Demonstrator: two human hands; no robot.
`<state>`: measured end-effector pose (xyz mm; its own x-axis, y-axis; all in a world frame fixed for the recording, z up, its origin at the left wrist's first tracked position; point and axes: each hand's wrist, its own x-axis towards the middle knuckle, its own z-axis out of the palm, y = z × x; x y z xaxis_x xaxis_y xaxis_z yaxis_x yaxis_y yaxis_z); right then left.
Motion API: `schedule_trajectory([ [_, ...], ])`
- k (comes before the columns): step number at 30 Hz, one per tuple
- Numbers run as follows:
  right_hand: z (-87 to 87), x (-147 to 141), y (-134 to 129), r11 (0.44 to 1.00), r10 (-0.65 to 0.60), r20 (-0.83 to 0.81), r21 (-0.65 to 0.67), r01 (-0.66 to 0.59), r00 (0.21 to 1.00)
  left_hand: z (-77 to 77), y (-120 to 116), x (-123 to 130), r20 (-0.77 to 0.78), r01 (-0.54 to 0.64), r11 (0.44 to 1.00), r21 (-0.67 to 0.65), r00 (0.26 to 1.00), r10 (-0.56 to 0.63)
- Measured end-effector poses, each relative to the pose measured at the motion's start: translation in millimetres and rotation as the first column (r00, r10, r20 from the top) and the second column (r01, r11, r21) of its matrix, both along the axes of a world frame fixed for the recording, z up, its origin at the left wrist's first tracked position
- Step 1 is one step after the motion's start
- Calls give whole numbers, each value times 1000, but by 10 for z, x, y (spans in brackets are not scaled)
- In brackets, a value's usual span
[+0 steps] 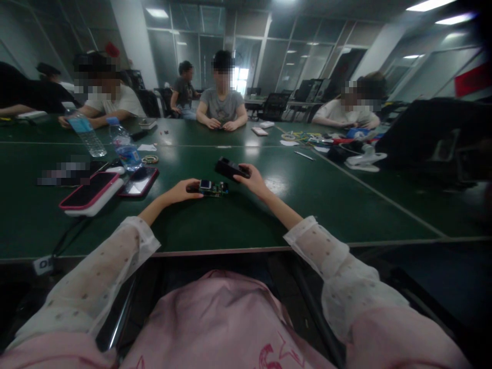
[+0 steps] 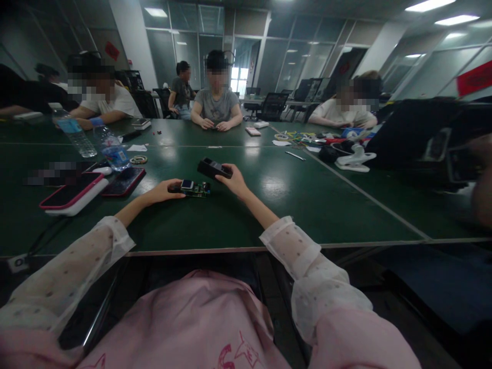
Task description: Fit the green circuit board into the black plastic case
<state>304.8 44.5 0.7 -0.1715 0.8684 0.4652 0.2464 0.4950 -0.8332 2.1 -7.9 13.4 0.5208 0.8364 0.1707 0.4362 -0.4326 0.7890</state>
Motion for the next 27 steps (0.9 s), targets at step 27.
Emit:
schedule_trajectory([
  [27,-72,-276,-343,954,261,287,67,-291,922,-47,18,9,22,-38,999,8,999,38],
])
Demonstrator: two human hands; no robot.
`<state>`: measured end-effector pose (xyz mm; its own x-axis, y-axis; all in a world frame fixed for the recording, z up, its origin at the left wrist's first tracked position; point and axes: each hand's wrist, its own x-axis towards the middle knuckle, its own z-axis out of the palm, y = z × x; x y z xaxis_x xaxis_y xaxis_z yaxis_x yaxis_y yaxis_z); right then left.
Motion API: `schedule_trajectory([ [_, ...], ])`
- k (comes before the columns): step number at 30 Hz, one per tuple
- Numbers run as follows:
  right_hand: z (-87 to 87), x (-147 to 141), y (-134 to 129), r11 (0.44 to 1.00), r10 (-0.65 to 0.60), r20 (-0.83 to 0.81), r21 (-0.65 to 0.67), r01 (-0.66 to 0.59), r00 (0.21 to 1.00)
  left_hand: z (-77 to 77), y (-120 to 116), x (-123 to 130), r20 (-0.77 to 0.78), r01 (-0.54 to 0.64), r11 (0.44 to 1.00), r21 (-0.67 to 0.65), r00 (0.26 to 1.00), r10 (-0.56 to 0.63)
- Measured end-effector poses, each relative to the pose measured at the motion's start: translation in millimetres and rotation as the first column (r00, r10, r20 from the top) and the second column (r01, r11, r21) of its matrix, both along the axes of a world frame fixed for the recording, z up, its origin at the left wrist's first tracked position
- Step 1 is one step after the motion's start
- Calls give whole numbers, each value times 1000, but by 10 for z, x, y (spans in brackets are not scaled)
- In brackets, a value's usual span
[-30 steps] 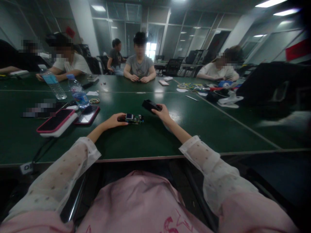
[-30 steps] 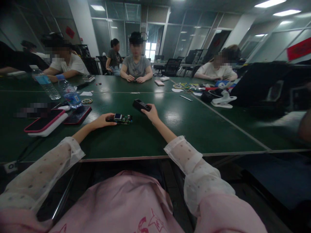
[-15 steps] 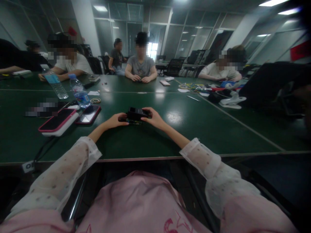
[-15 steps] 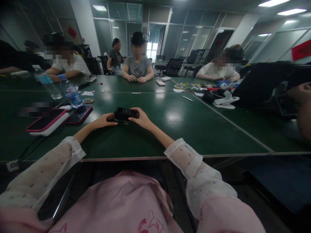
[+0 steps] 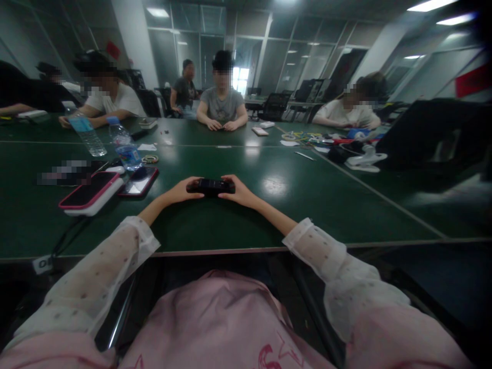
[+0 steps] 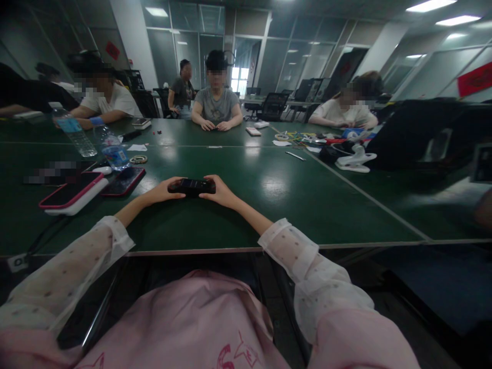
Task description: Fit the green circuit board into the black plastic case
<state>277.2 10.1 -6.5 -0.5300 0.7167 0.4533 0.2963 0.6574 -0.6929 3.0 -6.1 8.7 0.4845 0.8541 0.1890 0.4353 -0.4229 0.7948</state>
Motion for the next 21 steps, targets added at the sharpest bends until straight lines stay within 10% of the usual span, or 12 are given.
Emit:
schedule_trajectory([
  [21,57,9,-49,999,-20,66,27,18,998,33,2,-1,-52,-7,1000,20,999,8],
])
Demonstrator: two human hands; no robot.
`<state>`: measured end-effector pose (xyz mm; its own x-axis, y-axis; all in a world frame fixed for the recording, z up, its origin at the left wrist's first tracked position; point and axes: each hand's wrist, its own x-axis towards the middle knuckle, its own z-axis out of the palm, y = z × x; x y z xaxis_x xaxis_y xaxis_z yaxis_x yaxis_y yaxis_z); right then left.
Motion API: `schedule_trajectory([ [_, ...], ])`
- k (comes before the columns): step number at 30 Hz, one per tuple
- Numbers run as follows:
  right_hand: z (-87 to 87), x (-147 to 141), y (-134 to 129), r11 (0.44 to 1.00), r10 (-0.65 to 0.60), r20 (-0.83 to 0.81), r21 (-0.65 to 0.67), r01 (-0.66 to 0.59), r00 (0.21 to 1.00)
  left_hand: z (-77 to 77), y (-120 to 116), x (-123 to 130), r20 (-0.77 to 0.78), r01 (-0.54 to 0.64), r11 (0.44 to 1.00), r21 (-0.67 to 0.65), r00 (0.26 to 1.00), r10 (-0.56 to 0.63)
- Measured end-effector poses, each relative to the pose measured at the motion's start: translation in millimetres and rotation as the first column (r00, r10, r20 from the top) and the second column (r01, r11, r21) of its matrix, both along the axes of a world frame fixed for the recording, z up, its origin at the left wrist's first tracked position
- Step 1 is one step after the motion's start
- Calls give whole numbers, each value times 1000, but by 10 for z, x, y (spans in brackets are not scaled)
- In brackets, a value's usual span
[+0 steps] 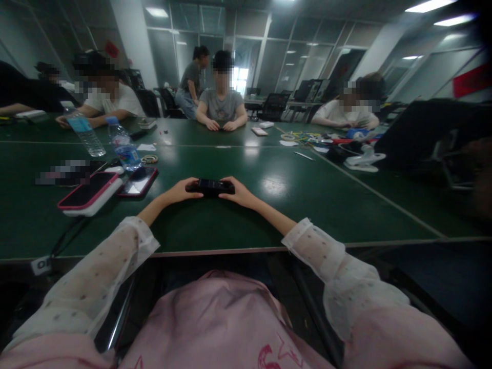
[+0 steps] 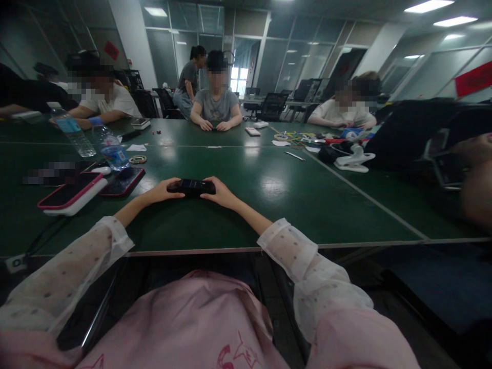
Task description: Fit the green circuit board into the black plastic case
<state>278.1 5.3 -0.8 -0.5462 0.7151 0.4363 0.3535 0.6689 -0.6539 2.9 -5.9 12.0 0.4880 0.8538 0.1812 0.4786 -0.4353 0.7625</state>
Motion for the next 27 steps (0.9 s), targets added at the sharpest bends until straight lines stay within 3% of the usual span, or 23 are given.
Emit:
schedule_trajectory([
  [16,-16,25,49,1000,-8,38,18,7,999,-51,57,-12,-34,-2,999,51,999,4],
  [22,1,-13,287,999,-38,64,35,36,997,-27,344,16,-19,38,999,-2,999,-38],
  [27,0,4,533,996,-72,83,50,68,994,-43,595,86,-51,-6,1000,28,999,8],
])
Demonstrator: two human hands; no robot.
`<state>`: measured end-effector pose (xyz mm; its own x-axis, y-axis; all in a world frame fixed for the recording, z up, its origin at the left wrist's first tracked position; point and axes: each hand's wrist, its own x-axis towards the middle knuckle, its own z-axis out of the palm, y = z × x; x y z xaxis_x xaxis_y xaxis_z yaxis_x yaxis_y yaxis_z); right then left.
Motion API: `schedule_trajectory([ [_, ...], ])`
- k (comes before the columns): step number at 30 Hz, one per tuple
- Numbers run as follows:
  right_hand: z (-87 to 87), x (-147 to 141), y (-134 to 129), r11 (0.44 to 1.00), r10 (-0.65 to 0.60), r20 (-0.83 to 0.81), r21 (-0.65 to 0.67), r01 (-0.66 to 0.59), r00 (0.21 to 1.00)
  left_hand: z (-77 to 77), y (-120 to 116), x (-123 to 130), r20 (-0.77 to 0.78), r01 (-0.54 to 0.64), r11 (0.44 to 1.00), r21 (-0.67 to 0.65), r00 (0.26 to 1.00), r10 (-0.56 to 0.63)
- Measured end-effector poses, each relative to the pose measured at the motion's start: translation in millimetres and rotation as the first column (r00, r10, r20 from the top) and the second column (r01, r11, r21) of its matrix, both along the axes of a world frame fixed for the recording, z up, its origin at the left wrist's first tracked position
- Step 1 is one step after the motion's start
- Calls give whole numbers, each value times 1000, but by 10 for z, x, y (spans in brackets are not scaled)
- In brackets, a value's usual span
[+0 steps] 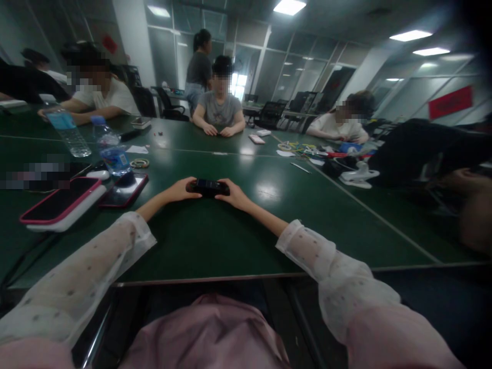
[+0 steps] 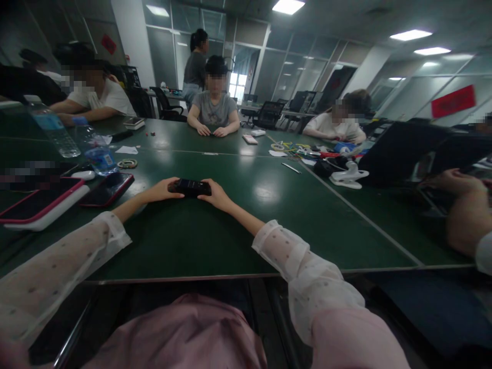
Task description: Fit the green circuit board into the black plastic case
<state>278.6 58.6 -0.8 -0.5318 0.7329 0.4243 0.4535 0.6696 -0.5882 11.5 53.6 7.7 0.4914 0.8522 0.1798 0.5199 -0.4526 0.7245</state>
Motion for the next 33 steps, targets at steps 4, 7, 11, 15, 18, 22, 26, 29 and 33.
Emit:
schedule_trajectory([
  [4,-19,60,156,1000,11,38,25,-12,999,-25,136,23,-13,15,999,41,1000,-14],
  [7,-22,106,268,998,2,93,69,-9,996,-18,263,43,-37,33,999,37,999,-31],
  [11,0,151,431,997,-15,108,79,6,994,-4,451,122,-14,16,999,44,1000,-15],
  [15,26,171,543,997,-29,112,73,21,993,-34,538,188,-26,-19,999,34,999,20],
  [18,37,173,572,998,-11,122,55,4,993,-73,532,200,-12,-74,997,-12,997,74],
  [22,40,174,603,1000,-6,115,-1,7,993,-85,504,223,-23,-118,991,-55,993,117],
  [26,28,172,644,1000,13,96,-25,-10,995,-61,506,250,-56,-157,987,-45,986,155],
  [29,17,170,654,999,9,98,-49,-5,995,-49,518,258,-81,-161,985,-58,984,156],
  [33,12,166,644,998,-9,86,-57,14,996,-57,507,279,-113,-170,985,-39,980,165],
])
